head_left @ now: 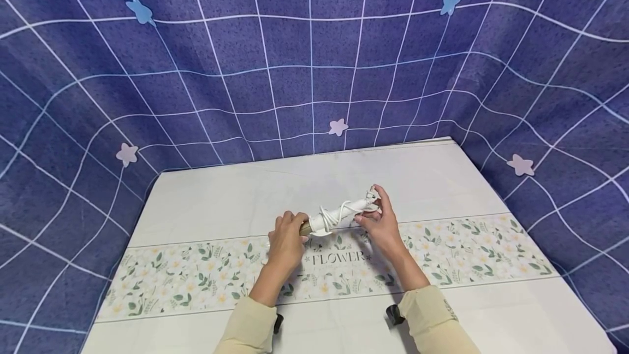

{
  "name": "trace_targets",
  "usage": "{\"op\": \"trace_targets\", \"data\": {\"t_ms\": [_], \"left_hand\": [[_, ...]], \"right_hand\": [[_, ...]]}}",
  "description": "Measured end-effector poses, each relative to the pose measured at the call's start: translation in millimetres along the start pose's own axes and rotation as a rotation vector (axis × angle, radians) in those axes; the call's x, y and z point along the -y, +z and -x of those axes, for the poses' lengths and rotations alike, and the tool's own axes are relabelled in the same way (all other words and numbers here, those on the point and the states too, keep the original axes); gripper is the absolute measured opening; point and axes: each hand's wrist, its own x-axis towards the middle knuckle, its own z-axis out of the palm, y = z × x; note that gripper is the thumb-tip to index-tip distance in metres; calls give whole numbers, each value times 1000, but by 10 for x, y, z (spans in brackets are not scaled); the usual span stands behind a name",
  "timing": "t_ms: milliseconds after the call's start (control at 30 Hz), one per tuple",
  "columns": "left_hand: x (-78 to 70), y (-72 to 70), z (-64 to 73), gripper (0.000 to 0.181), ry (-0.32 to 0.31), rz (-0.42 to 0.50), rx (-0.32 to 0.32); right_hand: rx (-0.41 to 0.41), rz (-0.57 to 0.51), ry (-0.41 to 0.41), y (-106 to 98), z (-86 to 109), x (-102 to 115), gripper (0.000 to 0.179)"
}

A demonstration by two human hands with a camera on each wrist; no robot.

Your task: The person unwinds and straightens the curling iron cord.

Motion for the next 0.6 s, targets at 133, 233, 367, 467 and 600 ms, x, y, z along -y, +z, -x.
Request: {"op": "trace_targets", "data": {"t_ms": [133,233,367,467,600], "left_hand": [[-13,-3,6,46,0,3,-4],[-19,-1,10,47,2,2,-7],[-17,1,11,48,-1,5,-8],[-10,3,7,48,-8,3,-8],[5,7,-4,47,-23,6,-12]], "right_hand": [[-20,72,-9,1,2,31,85],[-14,81,-13,-23,-24,-13,85],[11,71,7,-68,-97,-137,85],[38,62,25,-93,-142,-198,84],[88,37,41,-109,-162,-193,83]]}}
